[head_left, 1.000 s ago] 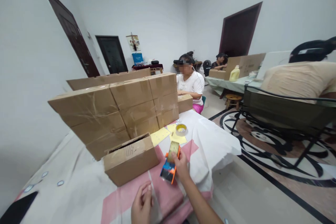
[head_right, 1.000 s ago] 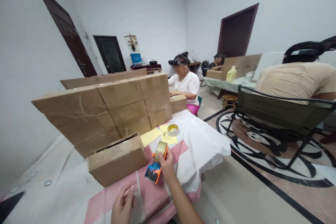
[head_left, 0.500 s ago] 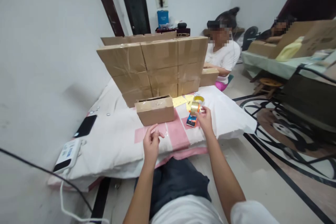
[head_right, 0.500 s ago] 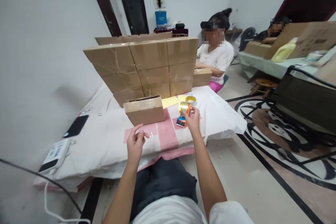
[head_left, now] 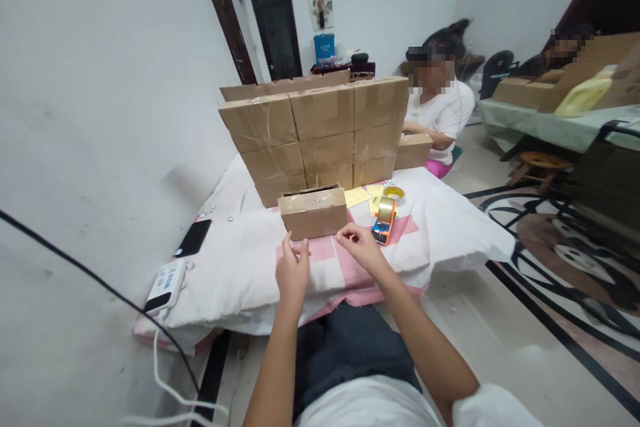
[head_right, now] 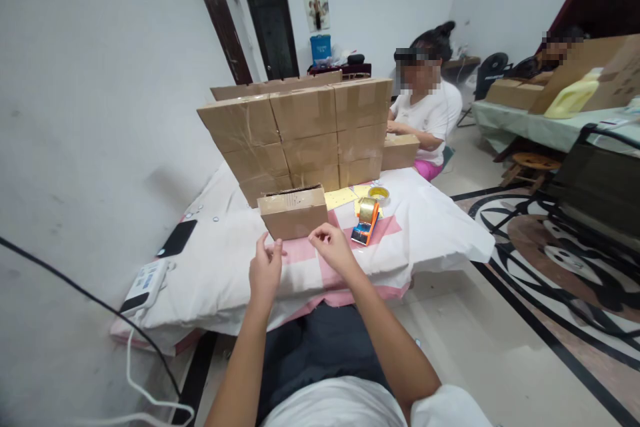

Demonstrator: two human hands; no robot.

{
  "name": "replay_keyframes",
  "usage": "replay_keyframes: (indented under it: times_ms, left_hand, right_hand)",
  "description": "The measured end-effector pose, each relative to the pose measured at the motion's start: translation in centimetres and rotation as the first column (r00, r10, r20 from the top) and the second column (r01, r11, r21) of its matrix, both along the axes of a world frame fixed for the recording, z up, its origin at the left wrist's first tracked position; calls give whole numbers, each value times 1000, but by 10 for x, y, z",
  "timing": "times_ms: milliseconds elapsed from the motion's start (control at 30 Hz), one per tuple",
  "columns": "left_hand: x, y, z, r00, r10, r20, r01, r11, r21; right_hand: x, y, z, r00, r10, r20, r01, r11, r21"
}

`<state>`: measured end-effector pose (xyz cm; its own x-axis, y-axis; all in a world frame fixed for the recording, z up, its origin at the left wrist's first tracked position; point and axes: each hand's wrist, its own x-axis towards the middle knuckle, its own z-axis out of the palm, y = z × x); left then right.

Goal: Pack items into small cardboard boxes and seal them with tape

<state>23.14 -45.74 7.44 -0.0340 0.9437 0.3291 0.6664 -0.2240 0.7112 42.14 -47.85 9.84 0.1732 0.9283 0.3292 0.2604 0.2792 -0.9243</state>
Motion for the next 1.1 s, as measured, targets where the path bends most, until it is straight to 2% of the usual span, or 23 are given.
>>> replay_keyframes:
  times_ms: [67, 167, 267, 333, 467, 600, 800, 1100]
  left_hand:
    - [-5, 28, 10, 997, 27, -66, -22, 998, 62]
    - [-5, 79, 29, 972, -39, -233, 71, 989, 132]
    - [1, 120, 39, 866, -143, -480, 211, 973, 91]
    - [4, 134, 38, 818, -176, -548, 244, 968, 54]
    - [7, 136, 23, 823, -170, -542, 236, 970, 55]
    - [8, 129, 12, 827, -157, -540, 234, 969, 77]
    - [8, 128, 8, 813, -161, -559, 248, 965, 83]
    - [10, 124, 5, 788, -152, -596, 243, 967, 75]
  right_hand:
    - [10, 15, 8, 996, -60, -59, 59, 998, -19]
    - [20, 44, 23, 995, -79, -67, 76, 996, -34]
    - [19, 78, 36, 997, -71, -15, 70, 996, -55]
    - [13, 101, 42, 997, -65, 42, 68, 994, -81]
    - [-5, 138, 46, 977, -60, 204, 96, 981, -168]
    - [-19, 159, 40, 910, -104, 402, 221, 941, -255]
    - [-29, 166, 34, 762, -152, 630, 392, 882, -262]
    - [-33, 164, 41, 657, -103, 746, 446, 852, -275]
